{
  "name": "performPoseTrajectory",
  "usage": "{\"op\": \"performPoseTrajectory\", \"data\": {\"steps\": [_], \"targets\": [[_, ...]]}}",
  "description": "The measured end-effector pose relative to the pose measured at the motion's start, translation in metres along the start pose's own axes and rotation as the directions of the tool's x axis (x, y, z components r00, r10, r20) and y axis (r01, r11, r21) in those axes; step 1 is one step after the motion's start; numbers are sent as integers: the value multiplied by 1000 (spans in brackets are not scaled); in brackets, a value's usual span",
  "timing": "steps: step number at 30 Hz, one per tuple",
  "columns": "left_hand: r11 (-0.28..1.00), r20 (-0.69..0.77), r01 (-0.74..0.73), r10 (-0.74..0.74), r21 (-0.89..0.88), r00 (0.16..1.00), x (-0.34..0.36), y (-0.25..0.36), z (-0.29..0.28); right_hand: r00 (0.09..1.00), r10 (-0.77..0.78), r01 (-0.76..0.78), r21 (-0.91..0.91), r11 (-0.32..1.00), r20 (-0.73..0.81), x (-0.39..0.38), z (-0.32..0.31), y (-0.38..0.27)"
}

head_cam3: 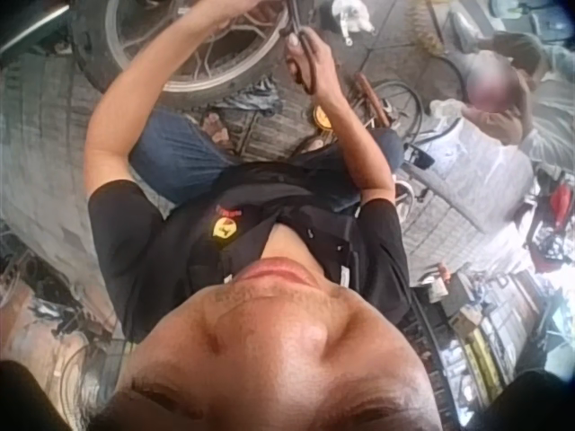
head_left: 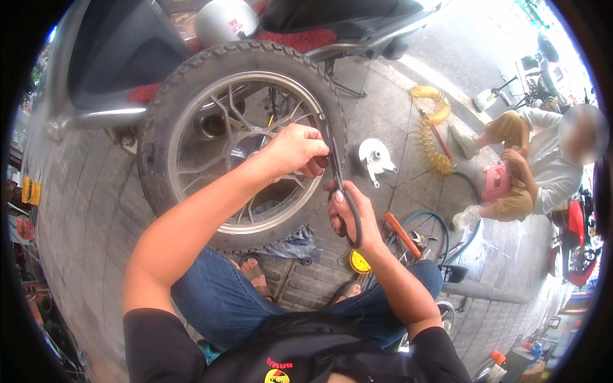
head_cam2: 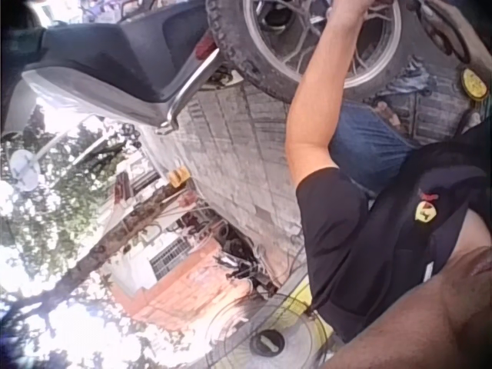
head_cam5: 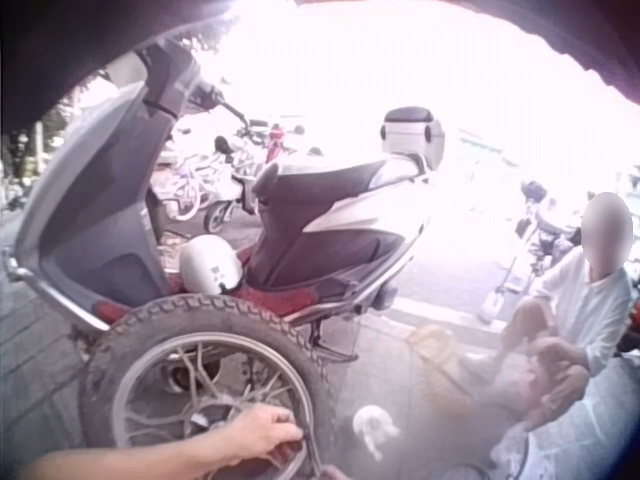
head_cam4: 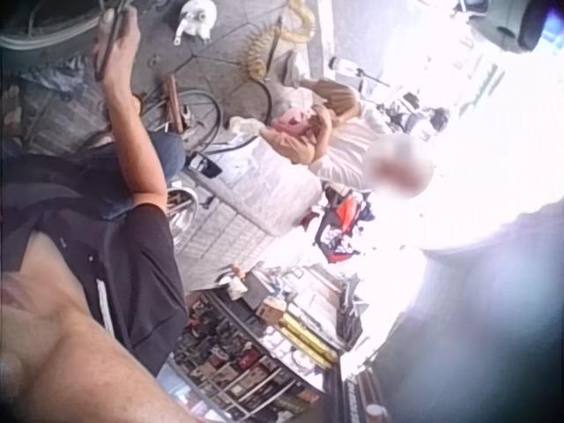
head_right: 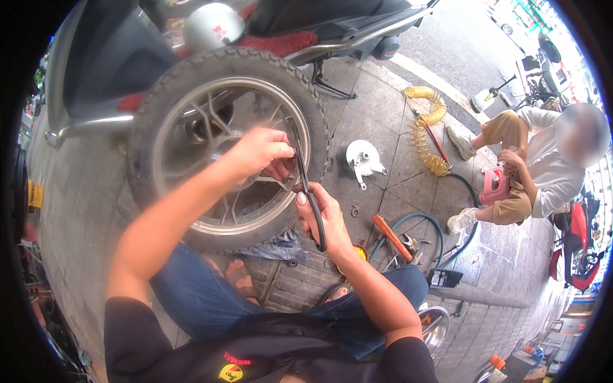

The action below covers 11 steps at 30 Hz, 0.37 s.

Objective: The person works on a motorcycle wheel assembly, using pliers to manipulate components and fitting a metal part into the hub.

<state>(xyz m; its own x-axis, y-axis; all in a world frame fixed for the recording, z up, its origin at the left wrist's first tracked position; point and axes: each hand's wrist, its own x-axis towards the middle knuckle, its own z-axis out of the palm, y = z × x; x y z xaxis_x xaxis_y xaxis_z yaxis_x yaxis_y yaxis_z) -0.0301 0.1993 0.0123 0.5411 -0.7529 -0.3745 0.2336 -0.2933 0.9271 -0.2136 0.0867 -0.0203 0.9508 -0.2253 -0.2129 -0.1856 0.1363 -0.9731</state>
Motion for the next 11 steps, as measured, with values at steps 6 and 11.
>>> {"op": "performPoseTrajectory", "data": {"steps": [6,11], "targets": [[1000,-3,14,-14,-8,1000,-3,2,0,999,38,-38,-21,999,-6,0,-1,-4],[999,41,36,-37,31,998,1,1,-1,999,43,-43,-1,999,-25,-2,-1,-4]]}}
